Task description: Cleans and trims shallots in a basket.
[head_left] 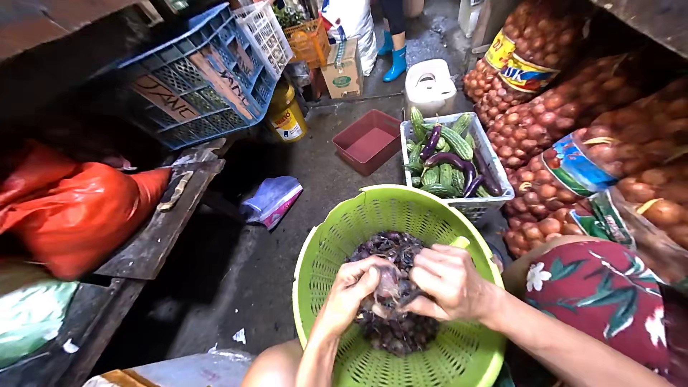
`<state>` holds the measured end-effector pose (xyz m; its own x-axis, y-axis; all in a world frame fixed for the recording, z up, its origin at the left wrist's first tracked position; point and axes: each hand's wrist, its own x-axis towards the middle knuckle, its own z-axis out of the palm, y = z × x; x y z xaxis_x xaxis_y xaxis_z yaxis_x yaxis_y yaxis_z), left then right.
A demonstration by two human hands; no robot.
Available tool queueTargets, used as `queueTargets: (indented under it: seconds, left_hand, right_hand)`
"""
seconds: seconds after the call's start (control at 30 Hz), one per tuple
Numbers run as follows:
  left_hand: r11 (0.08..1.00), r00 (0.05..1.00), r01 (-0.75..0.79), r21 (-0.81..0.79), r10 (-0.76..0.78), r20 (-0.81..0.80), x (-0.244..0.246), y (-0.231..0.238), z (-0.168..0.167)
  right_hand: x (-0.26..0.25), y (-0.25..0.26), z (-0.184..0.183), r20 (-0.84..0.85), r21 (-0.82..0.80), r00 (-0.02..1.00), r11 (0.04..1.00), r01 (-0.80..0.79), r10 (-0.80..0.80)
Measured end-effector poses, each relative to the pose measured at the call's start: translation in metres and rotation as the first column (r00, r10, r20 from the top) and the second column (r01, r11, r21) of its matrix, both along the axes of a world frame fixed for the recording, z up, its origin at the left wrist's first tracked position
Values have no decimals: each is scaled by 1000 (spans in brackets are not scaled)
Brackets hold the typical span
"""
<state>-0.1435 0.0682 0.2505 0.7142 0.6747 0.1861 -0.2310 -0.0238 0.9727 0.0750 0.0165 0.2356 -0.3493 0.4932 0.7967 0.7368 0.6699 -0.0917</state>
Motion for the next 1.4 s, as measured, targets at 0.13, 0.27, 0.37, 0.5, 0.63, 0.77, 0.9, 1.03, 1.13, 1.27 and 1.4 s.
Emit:
queueTargets:
  seconds: [0.13,0.27,0.37,0.5,0.63,0.77,0.9,1.03,1.13,1.27,1.4]
  left_hand:
    - [999,1000,-11,-41,10,-1,1,-1,1]
    - [999,999,-22,-48,20,-37,5,-4,-2]
    - [998,999,-18,-65,16,-28,5,-3,-3]
    - [995,1000,-30,-90,30,-8,6,-4,-2]
    - [997,1000,-23,-69,22,-17,7,-5,-3]
    - [999,999,-32,-33,31,-31,8,-4,-4]
    - [997,995,-72,23,73,-68,6,-4,-3]
    - [994,993,-107,26,108,-55,8,-5,-4]
    - [994,994,-109,8,109,-25,9,-5,-6]
    - [997,997,-78,-25,78,-2,11,-6,-6]
    - [997,997,-82,7,82,-7,11,-6,-5]
  right_hand:
    - [-1,1,4,-57,-99,996,993,58,-63]
    - [-1,0,5,-1,-87,999,995,53,-53]
    - [-1,1,2,6,-37,999,998,45,-45]
    - [-3,0,-1,-3,5,999,999,38,-38]
    - [-2,2,-1,-47,-8,998,999,33,-34]
    - [-4,2,0,-28,-52,998,997,50,-51]
    - [-4,0,1,-21,-84,999,995,47,-48]
    - [-5,0,-4,-65,-124,998,992,-2,-6]
    - [-8,-1,-7,-62,-114,998,993,13,-20]
    - [-7,0,-7,-76,-67,996,997,46,-52]
    - [-5,0,-4,-67,-76,995,995,65,-70]
